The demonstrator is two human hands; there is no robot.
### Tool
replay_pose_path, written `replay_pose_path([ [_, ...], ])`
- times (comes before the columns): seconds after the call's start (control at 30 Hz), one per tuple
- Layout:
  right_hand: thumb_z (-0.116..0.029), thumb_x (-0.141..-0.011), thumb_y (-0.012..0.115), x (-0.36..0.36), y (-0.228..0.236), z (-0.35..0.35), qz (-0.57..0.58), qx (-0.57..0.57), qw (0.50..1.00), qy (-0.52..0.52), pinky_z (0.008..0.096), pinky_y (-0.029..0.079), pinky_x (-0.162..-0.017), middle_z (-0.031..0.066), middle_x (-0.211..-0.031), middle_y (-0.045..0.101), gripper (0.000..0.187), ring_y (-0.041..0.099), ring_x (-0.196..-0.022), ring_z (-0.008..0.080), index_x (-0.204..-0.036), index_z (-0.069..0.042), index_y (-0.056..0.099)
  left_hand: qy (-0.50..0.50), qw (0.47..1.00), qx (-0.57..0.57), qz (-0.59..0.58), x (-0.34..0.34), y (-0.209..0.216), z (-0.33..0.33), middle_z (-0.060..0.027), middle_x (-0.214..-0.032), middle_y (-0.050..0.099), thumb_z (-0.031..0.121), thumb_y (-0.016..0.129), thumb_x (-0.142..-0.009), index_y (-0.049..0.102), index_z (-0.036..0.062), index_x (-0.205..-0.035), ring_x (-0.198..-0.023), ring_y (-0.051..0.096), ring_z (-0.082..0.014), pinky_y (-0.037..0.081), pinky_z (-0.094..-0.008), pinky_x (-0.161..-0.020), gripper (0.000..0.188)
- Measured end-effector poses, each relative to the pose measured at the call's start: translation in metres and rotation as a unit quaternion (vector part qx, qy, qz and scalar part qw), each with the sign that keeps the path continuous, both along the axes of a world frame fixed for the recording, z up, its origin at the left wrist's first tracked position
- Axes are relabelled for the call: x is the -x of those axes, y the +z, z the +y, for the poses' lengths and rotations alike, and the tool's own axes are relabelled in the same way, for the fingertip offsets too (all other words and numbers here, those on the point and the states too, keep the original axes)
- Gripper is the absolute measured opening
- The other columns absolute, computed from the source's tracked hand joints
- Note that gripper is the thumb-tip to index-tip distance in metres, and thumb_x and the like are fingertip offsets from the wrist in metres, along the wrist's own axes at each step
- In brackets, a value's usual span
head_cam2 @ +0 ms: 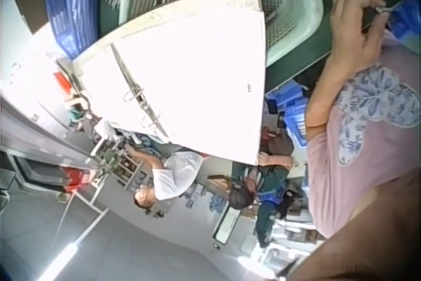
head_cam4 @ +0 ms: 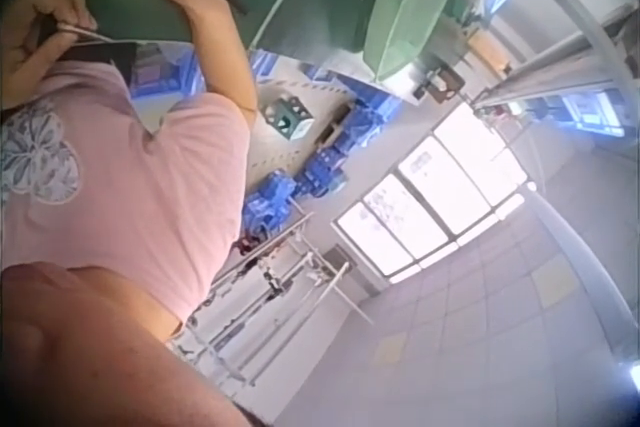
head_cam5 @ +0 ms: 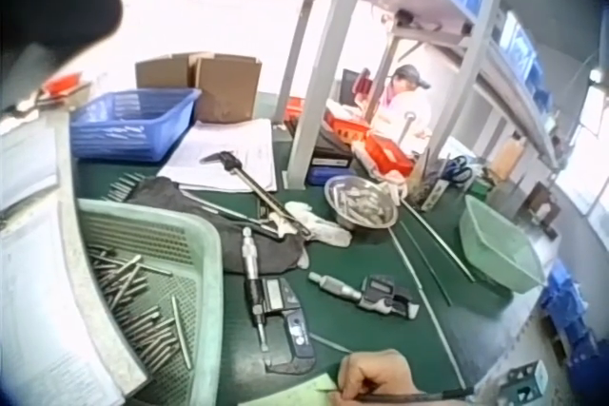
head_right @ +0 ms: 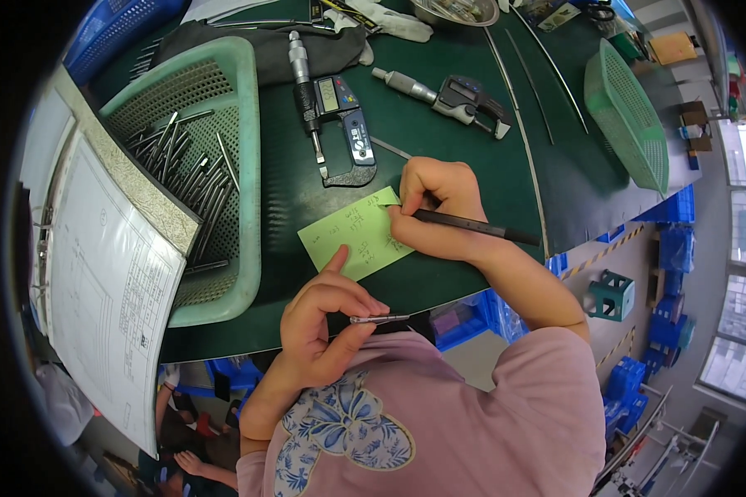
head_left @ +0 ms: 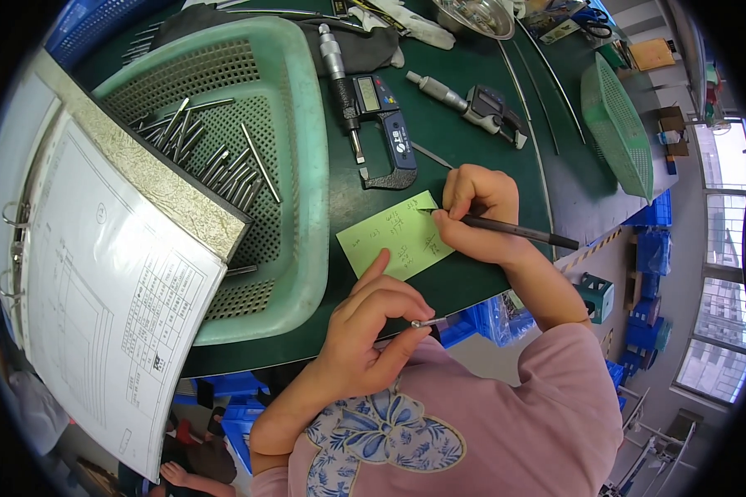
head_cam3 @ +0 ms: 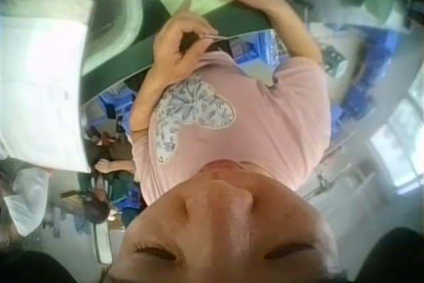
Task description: The person uses a digital caliper to measure the dimensions of small metal pins and records the findings on a notepad while referring to technical drawings.
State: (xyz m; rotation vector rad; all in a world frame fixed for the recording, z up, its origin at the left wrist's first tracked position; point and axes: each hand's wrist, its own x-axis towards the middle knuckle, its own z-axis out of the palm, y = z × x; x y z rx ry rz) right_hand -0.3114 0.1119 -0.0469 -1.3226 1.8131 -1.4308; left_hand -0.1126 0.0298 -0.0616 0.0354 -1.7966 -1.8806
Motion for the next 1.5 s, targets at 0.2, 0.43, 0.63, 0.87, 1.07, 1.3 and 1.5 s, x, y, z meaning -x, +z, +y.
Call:
replay_pose_path([
  [0.2,0.010,-0.068,0.061,0.001,0.000,0.001,-0.005,0.009,1.000,0.000,0.0225,0.026,-0.047,0.0010,-0.059,0.046,0.027,0.038,-0.054,0.0066,-0.063,-0.007,0.040,0.003,1.000,0.002,0.003,0.000,0.000,0.001,-0.0092,-0.083,0.063,0.002,0.062,-0.079,0.053,0.0049,-0.089,-0.080,0.063,-0.0196,0.019,-0.0559,-0.109,0.014],
  [0.43,0.008,-0.067,0.062,0.000,0.001,0.000,0.010,0.006,1.000,0.004,0.0217,0.025,-0.045,0.0005,-0.059,0.046,0.026,0.037,-0.051,0.0054,-0.061,-0.007,0.041,0.001,1.000,0.005,0.001,0.000,0.000,0.000,-0.0091,-0.083,0.062,0.002,0.062,-0.079,0.053,0.0053,-0.089,-0.079,0.063,-0.0197,0.019,-0.0557,-0.109,0.014],
  [0.63,0.004,-0.065,0.063,0.000,-0.002,0.002,0.007,0.015,1.000,0.009,0.0215,0.024,-0.042,0.0001,-0.057,0.043,0.024,0.037,-0.048,0.0036,-0.058,-0.005,0.042,0.010,1.000,-0.002,-0.006,0.000,0.002,0.001,-0.0080,-0.082,0.062,0.001,0.064,-0.077,0.054,0.0057,-0.089,-0.080,0.062,-0.0207,0.023,-0.0547,-0.107,0.016],
  [0.87,0.005,-0.063,0.061,0.002,-0.001,-0.001,0.024,0.068,0.997,-0.006,0.0244,0.023,-0.043,0.0006,-0.055,0.040,0.024,0.035,-0.048,0.0080,-0.059,-0.005,0.040,0.017,1.000,-0.007,-0.002,0.001,0.005,0.001,-0.0078,-0.082,0.063,0.000,0.065,-0.076,0.055,0.0056,-0.089,-0.080,0.062,-0.0215,0.025,-0.0543,-0.107,0.017],
  [1.07,0.002,-0.064,0.061,0.005,-0.010,0.008,0.021,0.041,0.999,-0.020,0.0249,0.024,-0.043,0.0011,-0.057,0.041,0.024,0.034,-0.048,0.0082,-0.060,-0.007,0.040,0.014,1.000,-0.008,-0.012,-0.002,-0.002,0.003,-0.0091,-0.083,0.063,0.002,0.063,-0.079,0.054,0.0057,-0.088,-0.081,0.063,-0.0207,0.019,-0.0557,-0.109,0.013],
  [1.3,-0.003,-0.068,0.064,0.004,-0.009,0.010,0.073,-0.006,0.993,-0.097,0.0238,0.029,-0.048,-0.0014,-0.061,0.039,0.025,0.036,-0.054,0.0079,-0.063,-0.009,0.041,0.010,1.000,-0.018,-0.006,-0.001,0.001,0.010,-0.0046,-0.090,0.055,0.006,0.062,-0.082,0.055,0.0072,-0.091,-0.085,0.057,-0.0217,0.024,-0.0527,-0.108,0.012],
  [1.5,-0.017,-0.091,0.051,0.007,-0.025,0.000,-0.046,0.040,0.994,-0.088,0.0189,0.029,-0.045,-0.0016,-0.065,0.039,0.016,0.038,-0.048,0.0038,-0.082,-0.006,0.044,-0.013,0.996,-0.094,-0.001,0.004,-0.003,0.014,-0.0048,-0.084,0.049,0.000,0.058,-0.082,0.048,0.0034,-0.088,-0.077,0.054,-0.0169,0.038,-0.0384,-0.095,0.012],
])
